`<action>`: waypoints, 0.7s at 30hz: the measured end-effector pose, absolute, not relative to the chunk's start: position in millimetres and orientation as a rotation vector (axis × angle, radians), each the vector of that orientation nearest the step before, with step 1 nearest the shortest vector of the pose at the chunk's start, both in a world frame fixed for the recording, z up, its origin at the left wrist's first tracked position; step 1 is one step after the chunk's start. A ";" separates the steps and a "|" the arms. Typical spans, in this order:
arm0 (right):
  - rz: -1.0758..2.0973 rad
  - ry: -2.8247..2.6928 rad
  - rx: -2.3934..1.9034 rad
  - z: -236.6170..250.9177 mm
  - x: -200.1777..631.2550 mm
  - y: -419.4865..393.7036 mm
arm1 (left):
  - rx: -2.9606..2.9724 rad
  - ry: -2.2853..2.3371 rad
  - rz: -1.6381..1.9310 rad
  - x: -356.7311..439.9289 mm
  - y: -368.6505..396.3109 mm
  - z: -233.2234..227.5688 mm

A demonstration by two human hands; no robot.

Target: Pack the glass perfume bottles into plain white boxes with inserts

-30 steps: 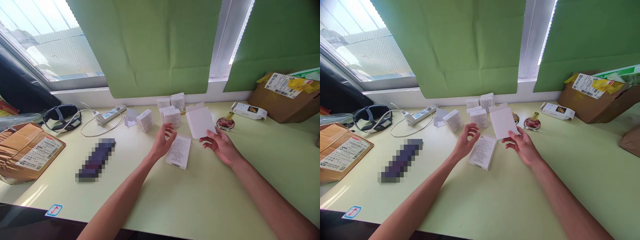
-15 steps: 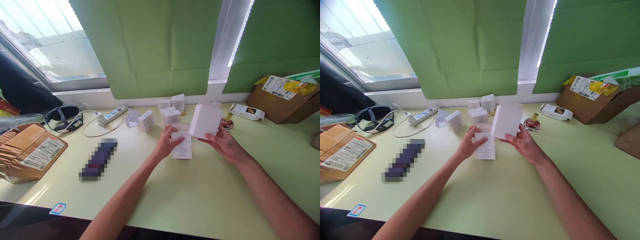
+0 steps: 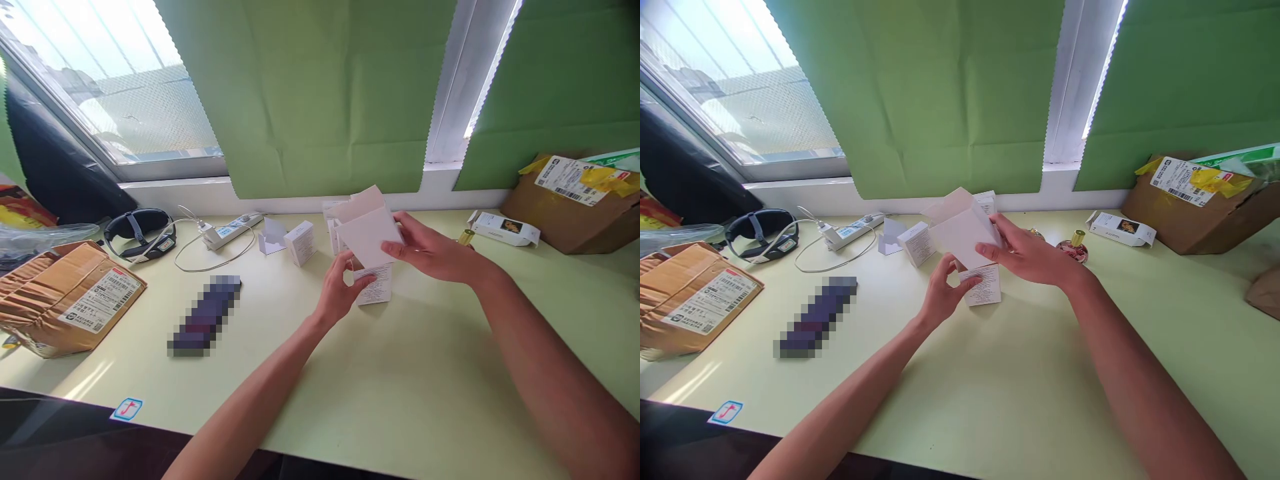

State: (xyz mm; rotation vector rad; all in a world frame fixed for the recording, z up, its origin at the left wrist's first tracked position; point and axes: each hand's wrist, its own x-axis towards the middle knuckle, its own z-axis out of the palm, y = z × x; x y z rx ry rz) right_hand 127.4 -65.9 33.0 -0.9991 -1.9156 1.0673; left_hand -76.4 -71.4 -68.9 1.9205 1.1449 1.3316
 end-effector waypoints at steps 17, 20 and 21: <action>0.686 -2.278 -1.286 34.6 134.0 -64.0 | 1.714 0.914 1.395 -74.7 -67.9 -67.6; 0.738 -2.294 -1.258 33.3 137.0 -60.9 | 1.692 0.889 1.385 -74.9 -68.3 -67.4; 0.777 -2.300 -1.240 32.7 138.6 -60.0 | 1.692 0.878 1.383 -75.0 -68.2 -67.6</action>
